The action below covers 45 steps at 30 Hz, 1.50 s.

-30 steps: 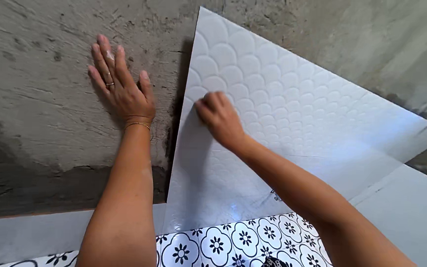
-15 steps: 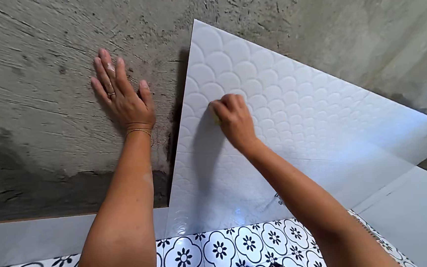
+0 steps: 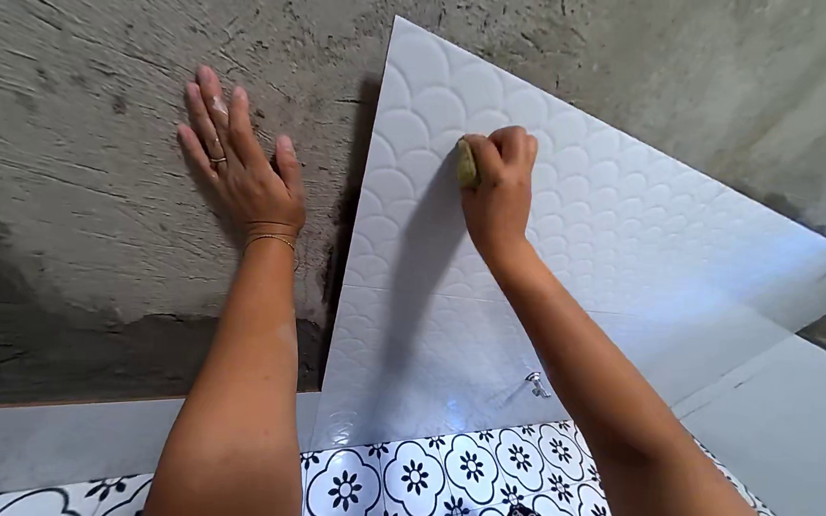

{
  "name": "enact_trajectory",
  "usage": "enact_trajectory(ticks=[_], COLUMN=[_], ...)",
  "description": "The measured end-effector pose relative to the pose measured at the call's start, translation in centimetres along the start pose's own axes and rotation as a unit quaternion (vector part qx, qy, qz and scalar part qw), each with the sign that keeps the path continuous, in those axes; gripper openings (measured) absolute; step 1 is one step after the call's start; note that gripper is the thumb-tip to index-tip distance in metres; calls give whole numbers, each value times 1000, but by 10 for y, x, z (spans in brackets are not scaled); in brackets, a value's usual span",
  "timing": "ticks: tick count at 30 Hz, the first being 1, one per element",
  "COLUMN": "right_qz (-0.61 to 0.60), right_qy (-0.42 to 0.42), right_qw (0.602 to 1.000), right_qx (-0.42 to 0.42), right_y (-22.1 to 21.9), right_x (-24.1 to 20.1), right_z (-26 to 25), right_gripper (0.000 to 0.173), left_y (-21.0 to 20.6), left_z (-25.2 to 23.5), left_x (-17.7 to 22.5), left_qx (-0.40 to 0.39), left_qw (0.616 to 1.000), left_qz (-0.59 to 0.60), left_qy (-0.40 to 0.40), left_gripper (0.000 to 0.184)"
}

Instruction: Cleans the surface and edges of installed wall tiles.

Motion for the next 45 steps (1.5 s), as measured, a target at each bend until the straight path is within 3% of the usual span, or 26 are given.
enact_trajectory(ticks=[5, 8, 10, 14, 19, 24, 26, 28, 31, 33, 38, 40, 43, 45], right_qz=[8, 26, 20, 13, 32, 4, 20, 53, 82, 70, -19, -20, 10, 49], right_qy=[112, 11, -8, 106, -53, 73, 23, -116, -311, -292, -113, -47, -51, -140], right_qw=[993, 999, 1000, 993, 998, 997, 999, 992, 947, 953, 990, 994, 996, 988], right_qx=[-47, -27, -15, -50, -10, -14, -17, -22, -5, 25, 82, 95, 70, 33], right_y=[-17, 1, 2, -20, 14, -8, 5, 32, 59, 51, 5, -3, 11, 35], right_x=[-32, 3, 2, -34, 25, -19, 11, 68, 130, 114, -7, -28, 13, 78], right_z=[20, 0, 1, 23, -22, -4, -15, -26, -21, -23, -43, -46, -38, -21], right_gripper=[21, 24, 25, 20, 25, 21, 23, 28, 41, 43, 25, 21, 23, 28], left_y=[-1, 1, 1, 2, -2, -2, -2, -4, -5, -6, -7, -13, -14, -13], left_z=[-1, 0, -1, -2, -1, 0, -1, 0, 1, 0, 1, 2, 3, 4], left_x=[-1, -1, 1, 2, -3, -1, -3, -5, -6, -6, -11, -17, -22, -21], left_qx=[9, 10, 4, -4, -15, -7, -7, -1, -5, -7, -24, -34, -31, -28], left_qw=[1000, 1000, 1000, 1000, 1000, 1000, 1000, 1000, 1000, 1000, 1000, 999, 999, 999], left_qz=[7, 11, 7, -3, -4, 3, 7, 8, 2, -1, -6, -7, -12, -10], left_qy=[-6, -10, -5, 2, 8, 2, -3, -3, 1, 1, 10, 7, 12, 16], left_gripper=[64, 63, 63, 63, 62, 63, 63, 62, 62, 62, 63, 66, 67, 67])
Point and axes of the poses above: each hand's wrist, its own z-axis away from the middle knuckle, its own y-axis out of the back of the hand, x = y × z, the point moved 9 cm from there along -z, towards the middle knuckle, and after that the axes turned 2 degrees about -x, right-handed, at the moved point
